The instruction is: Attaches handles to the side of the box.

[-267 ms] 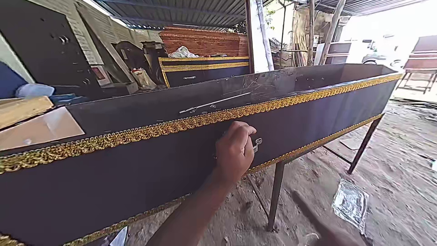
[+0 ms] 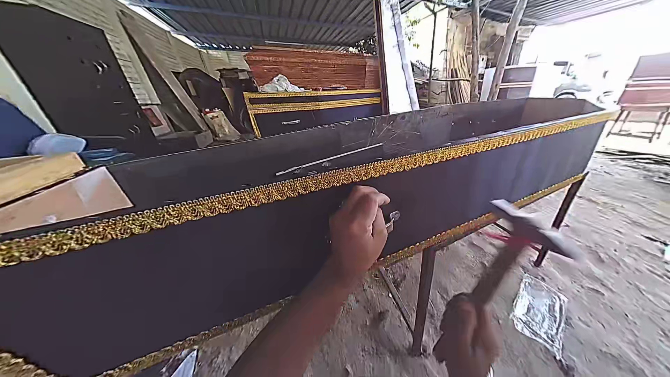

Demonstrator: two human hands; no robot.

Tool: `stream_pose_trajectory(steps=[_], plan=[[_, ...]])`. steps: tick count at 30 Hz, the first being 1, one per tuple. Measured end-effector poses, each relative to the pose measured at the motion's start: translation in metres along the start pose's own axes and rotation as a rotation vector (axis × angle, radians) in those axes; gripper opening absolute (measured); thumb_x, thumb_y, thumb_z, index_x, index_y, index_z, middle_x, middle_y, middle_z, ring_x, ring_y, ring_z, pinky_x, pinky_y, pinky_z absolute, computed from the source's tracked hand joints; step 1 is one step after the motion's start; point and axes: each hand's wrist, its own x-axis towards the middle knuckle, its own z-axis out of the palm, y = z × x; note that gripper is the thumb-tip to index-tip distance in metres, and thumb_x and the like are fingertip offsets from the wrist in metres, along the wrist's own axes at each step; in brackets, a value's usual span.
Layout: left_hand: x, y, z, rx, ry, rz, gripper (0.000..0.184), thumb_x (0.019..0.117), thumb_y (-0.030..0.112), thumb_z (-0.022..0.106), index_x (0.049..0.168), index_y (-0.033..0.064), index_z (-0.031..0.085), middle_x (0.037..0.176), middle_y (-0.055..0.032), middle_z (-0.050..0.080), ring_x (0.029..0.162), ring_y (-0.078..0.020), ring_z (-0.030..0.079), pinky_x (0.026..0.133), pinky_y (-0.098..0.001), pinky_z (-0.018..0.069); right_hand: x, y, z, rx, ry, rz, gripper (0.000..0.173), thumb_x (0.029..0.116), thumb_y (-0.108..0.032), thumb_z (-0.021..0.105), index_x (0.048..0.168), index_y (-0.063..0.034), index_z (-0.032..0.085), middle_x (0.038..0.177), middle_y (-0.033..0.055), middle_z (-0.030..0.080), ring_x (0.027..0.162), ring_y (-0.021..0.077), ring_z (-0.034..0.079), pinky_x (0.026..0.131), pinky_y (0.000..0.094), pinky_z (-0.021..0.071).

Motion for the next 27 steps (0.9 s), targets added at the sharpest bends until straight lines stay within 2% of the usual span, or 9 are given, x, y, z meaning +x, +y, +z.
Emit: stream_pose_trajectory(steps=[3, 6, 9, 11, 13, 18, 21, 24, 27], plan=[[0.002, 0.000, 0.001, -0.005, -0.007, 0.005, 0.023, 0.0914, -0.002, 0.051, 0.090, 0.0029, 0.074, 0.095, -0.0097, 0.072, 0.091, -0.0121, 0.070, 0.075, -0.0219, 0.0580, 0.034, -0.059, -0.032, 0.389, 0.027, -0.245, 0.037, 0.1062, -0.054, 0.043, 0.098, -0.0274, 0.066, 0.071, -0.0132, 0.063, 0.061, 0.0002, 0.061, 0.058, 0.0221, 0.0554], [0.003, -0.001, 0.001, -0.011, 0.006, 0.005, 0.023, 0.0905, -0.002, 0.052, 0.090, 0.0029, 0.074, 0.094, -0.0095, 0.072, 0.090, -0.0122, 0.070, 0.074, -0.0212, 0.0577, 0.021, -0.059, -0.017, 0.706, 0.061, -0.348, 0.040, 0.1019, -0.055, 0.050, 0.092, -0.0213, 0.069, 0.072, -0.0084, 0.062, 0.069, 0.0067, 0.063, 0.073, 0.0309, 0.0573], [0.002, 0.000, 0.002, 0.015, 0.007, -0.005, 0.023, 0.0906, -0.002, 0.052, 0.089, 0.0036, 0.074, 0.094, -0.0094, 0.073, 0.088, -0.0122, 0.070, 0.073, -0.0219, 0.0579, -0.038, 0.018, 0.039, 0.064, 0.075, -0.156, 0.027, 0.1020, -0.023, 0.051, 0.098, -0.0027, 0.069, 0.068, 0.0044, 0.065, 0.057, 0.0144, 0.064, 0.056, 0.0356, 0.0561], [0.001, -0.001, -0.001, 0.029, -0.007, 0.002, 0.024, 0.0909, -0.002, 0.052, 0.089, 0.0036, 0.074, 0.095, -0.0093, 0.073, 0.089, -0.0122, 0.070, 0.074, -0.0224, 0.0583, -0.056, 0.037, 0.046, -0.296, -0.108, 0.060, 0.036, 0.1007, -0.023, 0.055, 0.119, 0.0053, 0.068, 0.074, 0.0150, 0.068, 0.057, 0.0277, 0.066, 0.054, 0.0509, 0.0554], [0.008, -0.003, 0.001, 0.040, 0.002, 0.030, 0.023, 0.0919, -0.001, 0.051, 0.090, 0.0037, 0.074, 0.096, -0.0089, 0.073, 0.091, -0.0121, 0.070, 0.076, -0.0223, 0.0584, -0.030, 0.028, 0.031, -0.362, -0.111, 0.034, 0.044, 0.1041, -0.033, 0.051, 0.111, 0.0066, 0.067, 0.073, 0.0121, 0.067, 0.057, 0.0215, 0.066, 0.054, 0.0444, 0.0560], [0.004, -0.001, 0.000, 0.034, -0.022, 0.010, 0.024, 0.0917, -0.002, 0.051, 0.090, 0.0036, 0.074, 0.095, -0.0088, 0.073, 0.090, -0.0118, 0.070, 0.074, -0.0217, 0.0576, 0.030, -0.050, -0.029, 0.303, 0.100, -0.280, 0.033, 0.1070, -0.051, 0.044, 0.101, -0.0273, 0.065, 0.068, -0.0123, 0.060, 0.058, 0.0001, 0.060, 0.057, 0.0226, 0.0557], [0.005, -0.002, 0.000, 0.025, -0.020, 0.004, 0.024, 0.0916, -0.002, 0.051, 0.090, 0.0041, 0.074, 0.095, -0.0086, 0.073, 0.089, -0.0112, 0.070, 0.074, -0.0213, 0.0574, 0.027, -0.064, -0.022, 0.711, 0.149, -0.405, 0.038, 0.1050, -0.049, 0.047, 0.091, -0.0205, 0.068, 0.066, -0.0066, 0.059, 0.060, 0.0085, 0.060, 0.065, 0.0321, 0.0576], [0.002, 0.000, -0.001, 0.064, -0.027, -0.024, 0.023, 0.0911, -0.001, 0.053, 0.090, 0.0049, 0.075, 0.095, -0.0084, 0.074, 0.087, -0.0118, 0.071, 0.072, -0.0227, 0.0580, -0.040, 0.010, 0.031, 0.080, 0.047, -0.172, 0.025, 0.1013, -0.022, 0.053, 0.095, -0.0016, 0.066, 0.067, 0.0049, 0.062, 0.055, 0.0145, 0.062, 0.056, 0.0345, 0.0564], [0.005, -0.003, 0.001, 0.057, -0.009, 0.003, 0.023, 0.0921, 0.000, 0.052, 0.090, 0.0043, 0.074, 0.096, -0.0086, 0.073, 0.088, -0.0117, 0.071, 0.072, -0.0230, 0.0585, -0.052, 0.021, 0.039, -0.352, -0.254, 0.057, 0.039, 0.0999, -0.028, 0.058, 0.113, 0.0069, 0.068, 0.072, 0.0139, 0.068, 0.058, 0.0277, 0.067, 0.054, 0.0513, 0.0557]])
